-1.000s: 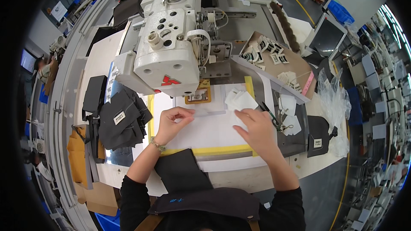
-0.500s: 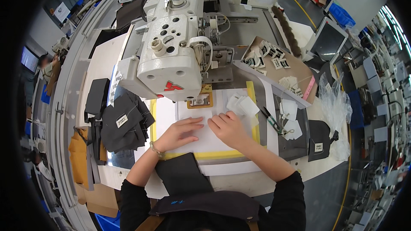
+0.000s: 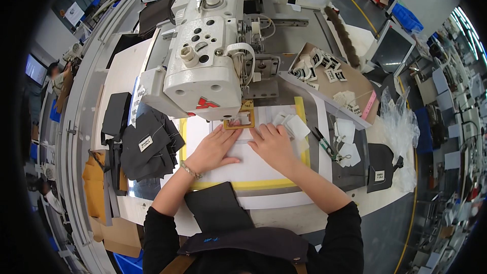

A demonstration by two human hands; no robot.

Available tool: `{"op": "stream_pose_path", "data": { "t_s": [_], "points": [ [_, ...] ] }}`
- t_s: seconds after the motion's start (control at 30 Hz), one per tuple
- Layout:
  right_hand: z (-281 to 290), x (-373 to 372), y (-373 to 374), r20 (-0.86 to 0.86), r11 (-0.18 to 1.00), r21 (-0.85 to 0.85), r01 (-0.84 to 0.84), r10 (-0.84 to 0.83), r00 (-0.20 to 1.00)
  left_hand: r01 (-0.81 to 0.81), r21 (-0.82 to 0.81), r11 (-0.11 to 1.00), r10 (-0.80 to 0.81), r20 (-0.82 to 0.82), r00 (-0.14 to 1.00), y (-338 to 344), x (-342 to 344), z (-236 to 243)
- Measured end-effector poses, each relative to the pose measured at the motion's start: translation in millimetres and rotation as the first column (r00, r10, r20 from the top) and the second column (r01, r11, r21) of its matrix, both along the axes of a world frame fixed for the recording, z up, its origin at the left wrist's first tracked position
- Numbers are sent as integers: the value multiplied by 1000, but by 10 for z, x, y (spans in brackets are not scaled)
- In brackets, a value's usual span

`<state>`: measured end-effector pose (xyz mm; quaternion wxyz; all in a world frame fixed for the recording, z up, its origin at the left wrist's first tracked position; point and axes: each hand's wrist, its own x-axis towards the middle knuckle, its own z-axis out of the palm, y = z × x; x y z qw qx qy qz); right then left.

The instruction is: The person sews white rectangular labels onto black fabric pieces using an industrial sewing machine. They repeatedly pick up a fabric piece, align it with a white paper template, and guide it through the machine to stitch the label. After sewing, they use scissors to trim the threads and place the finished piece aside.

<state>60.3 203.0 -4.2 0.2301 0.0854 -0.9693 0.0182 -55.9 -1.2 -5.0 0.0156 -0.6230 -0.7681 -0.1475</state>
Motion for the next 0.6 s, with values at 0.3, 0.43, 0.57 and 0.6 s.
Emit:
{"op": "stream_pose_path", "data": {
  "t_s": [0.3,0.43,0.57,0.6],
  "points": [
    [-14,25,-24,63,998,-21,56,-55,997,-75,-5,997,74,-52,996,-11,-18,-70],
    [-28,18,-29,49,998,-17,60,-59,997,-135,-71,988,132,-46,990,-23,13,-60],
    [-31,-11,-28,16,999,-8,48,-47,999,-226,-67,972,218,-102,971,-50,82,11],
    [-36,-15,-23,1,999,0,46,-46,999,-242,-51,969,234,-127,964,-56,100,29]
  ]
}}
